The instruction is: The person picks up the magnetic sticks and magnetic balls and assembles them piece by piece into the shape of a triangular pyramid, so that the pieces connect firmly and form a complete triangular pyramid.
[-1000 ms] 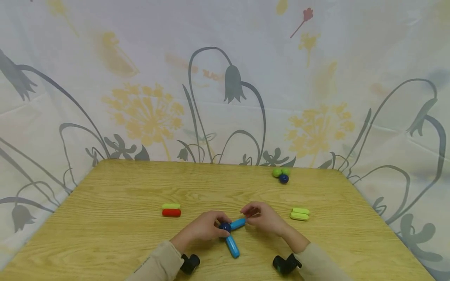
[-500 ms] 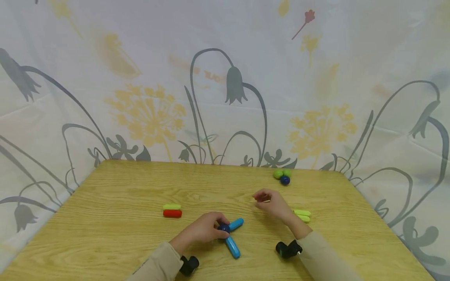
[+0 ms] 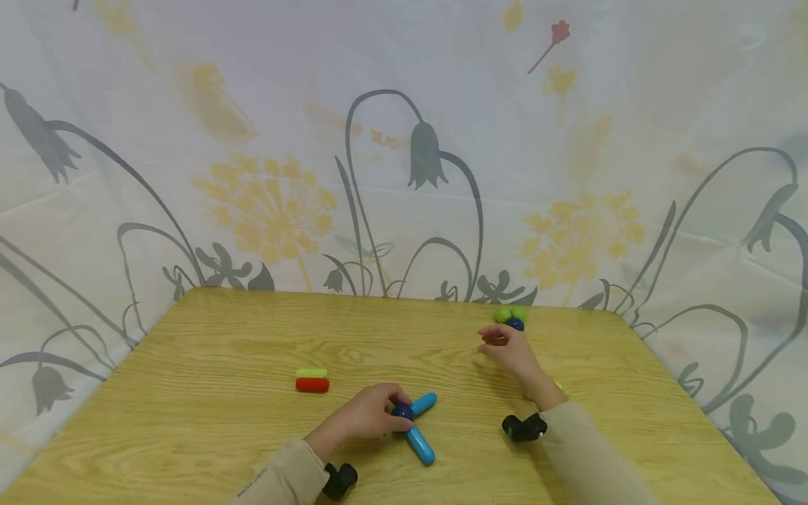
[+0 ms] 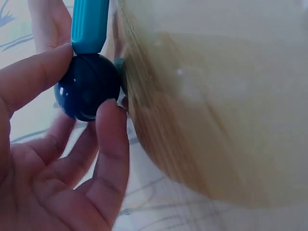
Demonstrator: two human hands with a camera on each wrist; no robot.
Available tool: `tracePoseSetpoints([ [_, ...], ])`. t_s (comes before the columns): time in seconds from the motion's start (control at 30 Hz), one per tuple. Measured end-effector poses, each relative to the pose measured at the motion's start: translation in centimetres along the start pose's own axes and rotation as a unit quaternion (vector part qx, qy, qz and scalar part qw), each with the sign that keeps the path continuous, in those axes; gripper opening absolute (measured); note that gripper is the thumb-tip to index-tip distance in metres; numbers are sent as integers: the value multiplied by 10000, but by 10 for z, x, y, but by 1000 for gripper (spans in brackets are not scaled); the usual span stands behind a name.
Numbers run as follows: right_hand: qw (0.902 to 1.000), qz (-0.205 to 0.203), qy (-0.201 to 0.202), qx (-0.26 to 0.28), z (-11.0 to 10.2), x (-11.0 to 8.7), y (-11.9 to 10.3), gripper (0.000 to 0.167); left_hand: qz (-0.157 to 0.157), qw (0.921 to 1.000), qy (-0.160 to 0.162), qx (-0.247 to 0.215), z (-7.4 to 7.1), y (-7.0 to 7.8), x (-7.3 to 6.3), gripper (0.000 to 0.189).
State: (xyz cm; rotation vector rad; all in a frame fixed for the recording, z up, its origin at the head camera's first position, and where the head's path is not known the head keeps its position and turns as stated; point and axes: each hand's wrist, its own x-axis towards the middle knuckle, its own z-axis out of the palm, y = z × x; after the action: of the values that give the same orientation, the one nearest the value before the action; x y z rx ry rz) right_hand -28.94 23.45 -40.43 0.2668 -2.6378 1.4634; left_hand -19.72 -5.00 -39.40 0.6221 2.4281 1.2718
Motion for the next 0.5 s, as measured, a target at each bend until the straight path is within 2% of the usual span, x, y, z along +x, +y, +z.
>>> tracePoseSetpoints([
  [0.2,9995,101,305,53,-13,7,5,33,7,9998,-162,144,-2,-1,1,44],
  [0.43,9956,430,827,22,-31,16,12,33,444,9980,-411,202,-3,-5,2,37],
  [0.5,9946,516,901,-43,-34,16,14,35,475,9976,-463,191,-3,-5,2,38],
])
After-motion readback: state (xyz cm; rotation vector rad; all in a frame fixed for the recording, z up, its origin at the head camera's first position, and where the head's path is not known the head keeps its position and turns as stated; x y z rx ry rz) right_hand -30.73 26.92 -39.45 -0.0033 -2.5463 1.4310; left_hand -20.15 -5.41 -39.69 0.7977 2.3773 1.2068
